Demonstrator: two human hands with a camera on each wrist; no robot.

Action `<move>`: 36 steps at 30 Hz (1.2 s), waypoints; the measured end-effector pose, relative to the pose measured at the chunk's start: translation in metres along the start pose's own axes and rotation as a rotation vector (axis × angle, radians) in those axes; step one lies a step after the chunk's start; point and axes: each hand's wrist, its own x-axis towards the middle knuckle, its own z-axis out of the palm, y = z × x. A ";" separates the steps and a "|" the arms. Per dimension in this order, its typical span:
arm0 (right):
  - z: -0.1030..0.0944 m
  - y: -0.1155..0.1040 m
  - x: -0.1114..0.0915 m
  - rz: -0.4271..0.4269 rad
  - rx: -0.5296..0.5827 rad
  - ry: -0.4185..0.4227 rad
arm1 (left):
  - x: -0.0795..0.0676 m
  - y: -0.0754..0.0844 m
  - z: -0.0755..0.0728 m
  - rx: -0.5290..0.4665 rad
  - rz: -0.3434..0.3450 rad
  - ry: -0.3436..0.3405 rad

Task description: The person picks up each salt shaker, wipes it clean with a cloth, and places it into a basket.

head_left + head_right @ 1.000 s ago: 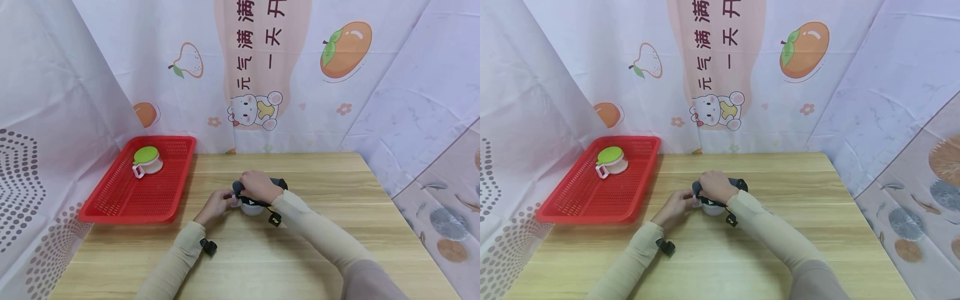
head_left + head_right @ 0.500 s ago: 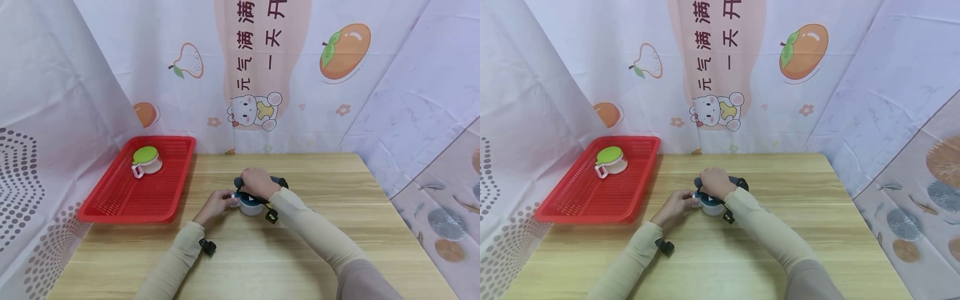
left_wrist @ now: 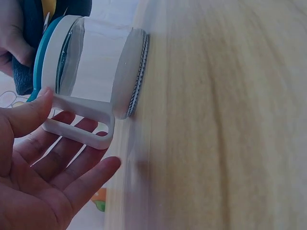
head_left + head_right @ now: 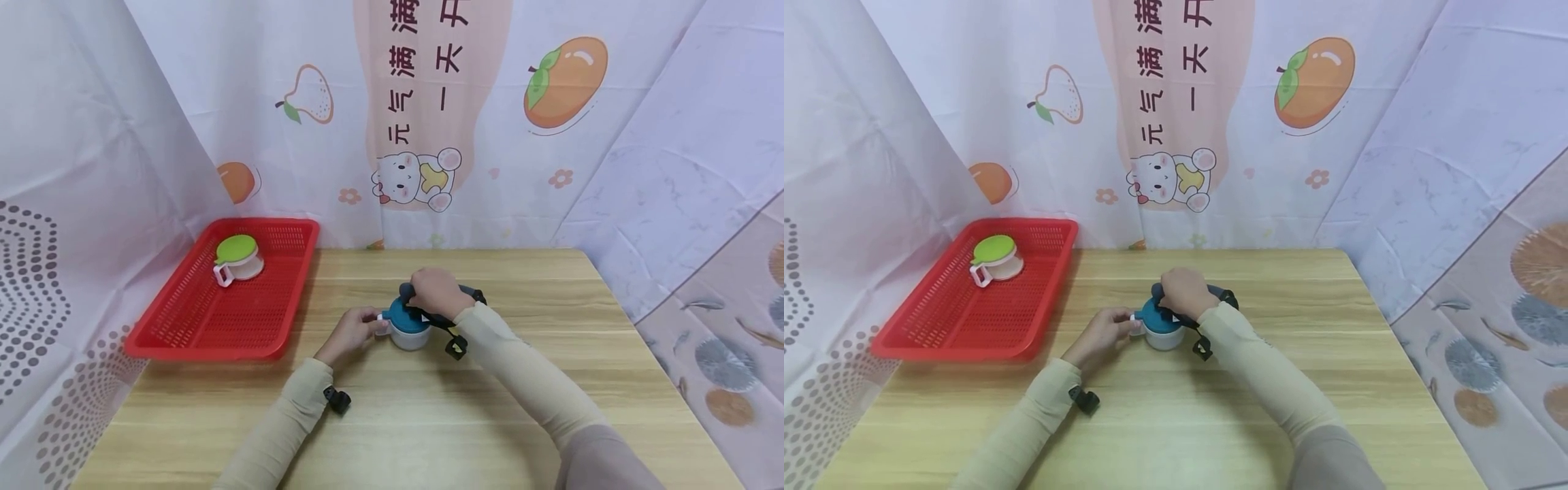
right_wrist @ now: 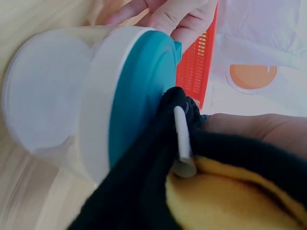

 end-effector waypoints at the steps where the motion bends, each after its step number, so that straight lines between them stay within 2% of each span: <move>1: 0.000 0.002 -0.001 -0.003 -0.002 0.003 | 0.000 0.000 0.000 0.016 0.007 0.007; 5: -0.002 0.006 -0.006 -0.026 -0.006 0.020 | 0.001 0.001 -0.001 0.049 0.025 0.030; 18: -0.002 0.014 -0.025 -0.055 0.001 0.042 | -0.001 0.001 0.002 -0.035 0.019 0.012; 28: 0.003 0.017 -0.037 -0.072 0.026 0.059 | -0.001 0.000 0.003 -0.030 0.047 0.038; 36: 0.006 0.016 -0.044 -0.080 0.015 0.081 | -0.003 0.002 0.004 -0.044 0.028 0.048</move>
